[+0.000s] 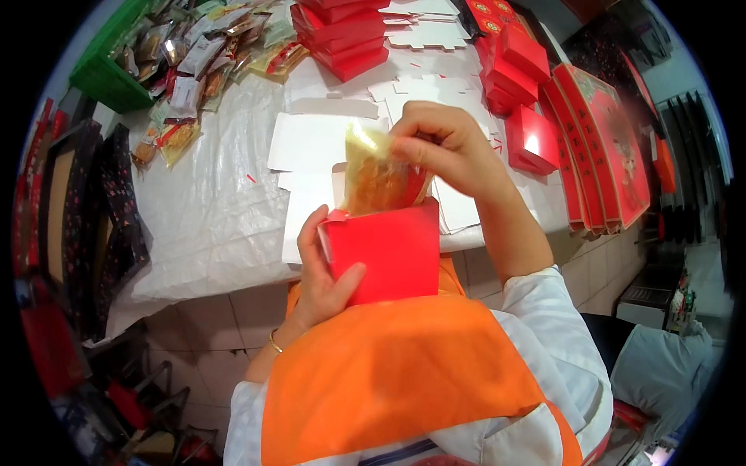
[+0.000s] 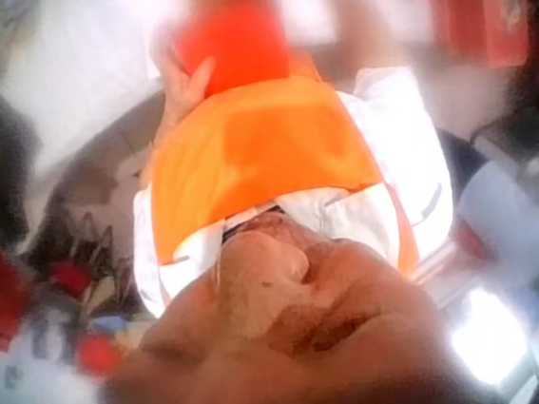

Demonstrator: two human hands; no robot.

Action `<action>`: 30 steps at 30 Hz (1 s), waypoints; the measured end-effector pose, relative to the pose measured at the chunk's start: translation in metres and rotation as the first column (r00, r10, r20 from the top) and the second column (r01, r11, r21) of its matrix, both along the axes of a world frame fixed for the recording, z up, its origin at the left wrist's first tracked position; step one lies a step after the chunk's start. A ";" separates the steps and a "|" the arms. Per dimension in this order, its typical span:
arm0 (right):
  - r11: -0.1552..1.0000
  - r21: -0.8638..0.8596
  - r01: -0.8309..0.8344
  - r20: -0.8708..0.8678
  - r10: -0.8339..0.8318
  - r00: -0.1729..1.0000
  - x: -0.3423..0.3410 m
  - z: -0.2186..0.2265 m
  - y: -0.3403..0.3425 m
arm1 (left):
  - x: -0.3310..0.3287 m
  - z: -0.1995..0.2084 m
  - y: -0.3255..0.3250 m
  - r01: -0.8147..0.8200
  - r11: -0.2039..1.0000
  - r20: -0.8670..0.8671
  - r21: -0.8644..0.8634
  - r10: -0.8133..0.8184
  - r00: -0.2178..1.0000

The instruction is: The person assembles small red boxes by folding flat white cardboard pieces and inserting them into red sleeves. They repeatedly pick up a flat piece, fold it into a box shape, and slide it into a red cover, stacking the finished units on the table.

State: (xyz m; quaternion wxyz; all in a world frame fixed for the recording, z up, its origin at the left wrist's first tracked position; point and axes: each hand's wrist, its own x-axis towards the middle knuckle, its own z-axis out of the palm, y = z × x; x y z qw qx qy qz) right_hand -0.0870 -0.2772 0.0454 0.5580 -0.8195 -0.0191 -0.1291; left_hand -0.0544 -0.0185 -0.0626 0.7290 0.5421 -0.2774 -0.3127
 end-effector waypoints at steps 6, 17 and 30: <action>0.991 -0.052 -0.122 0.056 0.125 0.991 -0.001 0.003 0.004 | 0.003 -0.004 0.005 0.047 0.999 0.115 0.018 -0.048 0.992; 0.909 -0.413 -0.061 0.187 0.150 0.971 -0.019 -0.017 0.021 | 0.003 -0.019 0.007 -0.079 0.995 0.248 0.065 0.061 0.967; 0.868 0.286 0.405 -0.167 -0.371 0.913 -0.080 -0.089 0.074 | -0.001 -0.004 -0.007 -0.050 0.999 0.008 -0.003 0.050 0.999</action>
